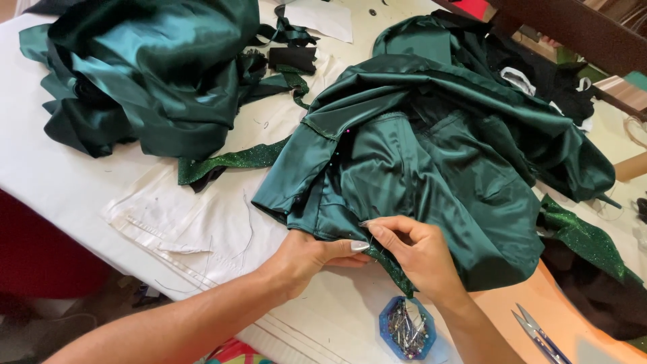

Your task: The person aligns a strip of green glittery trim along the edge of a dark green satin garment. They repeatedly pick up pins from a blue pincushion and insert them into the fabric to secure the trim in place. The hands adjust the material and the trim throughout the process to ensure proper alignment.

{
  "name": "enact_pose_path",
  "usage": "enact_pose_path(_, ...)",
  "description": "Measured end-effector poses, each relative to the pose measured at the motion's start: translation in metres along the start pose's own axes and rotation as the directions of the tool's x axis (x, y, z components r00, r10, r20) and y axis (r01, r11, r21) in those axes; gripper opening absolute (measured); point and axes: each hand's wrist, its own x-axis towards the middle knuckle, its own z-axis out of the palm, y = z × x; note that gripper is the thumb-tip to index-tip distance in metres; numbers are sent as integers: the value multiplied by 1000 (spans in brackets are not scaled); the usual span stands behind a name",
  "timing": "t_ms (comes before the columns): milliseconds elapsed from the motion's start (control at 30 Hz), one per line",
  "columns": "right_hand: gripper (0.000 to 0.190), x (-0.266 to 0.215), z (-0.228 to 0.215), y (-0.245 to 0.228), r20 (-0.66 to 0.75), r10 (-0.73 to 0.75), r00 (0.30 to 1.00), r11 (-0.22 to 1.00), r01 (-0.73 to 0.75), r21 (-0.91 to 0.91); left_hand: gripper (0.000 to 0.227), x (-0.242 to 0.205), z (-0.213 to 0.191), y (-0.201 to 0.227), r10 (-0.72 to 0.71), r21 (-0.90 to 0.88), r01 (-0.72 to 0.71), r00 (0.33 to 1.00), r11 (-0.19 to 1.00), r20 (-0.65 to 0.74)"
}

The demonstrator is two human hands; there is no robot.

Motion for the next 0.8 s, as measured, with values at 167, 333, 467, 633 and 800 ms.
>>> enact_pose_path(167, 24, 2, 0, 7, 31, -15, 999, 998, 13, 65, 32, 1, -1, -2, 18, -9, -18, 1000, 1000, 8)
enact_pose_path(333, 25, 2, 0, 12, 56, -97, 994, 995, 96, 25, 30, 3, -2, -4, 52, -12, -52, 999, 999, 10)
enact_pose_path(467, 24, -4, 0, 3, 37, -115, 993, 992, 116, -40, 30, 1, -1, -1, 18, -8, -18, 1000, 1000, 1)
enact_pose_path(633, 17, -6, -16, 5, 10, -483, 876, 872, 481, -86, 26, -3, 6, 11, -34, -71, 32, 999, 997, -24)
enact_pose_path(800, 9, -47, -65, -17, 150, -671, 726, 648, 673, -357, 29, -15, 17, 23, -142, 12, 144, 985, 990, -95)
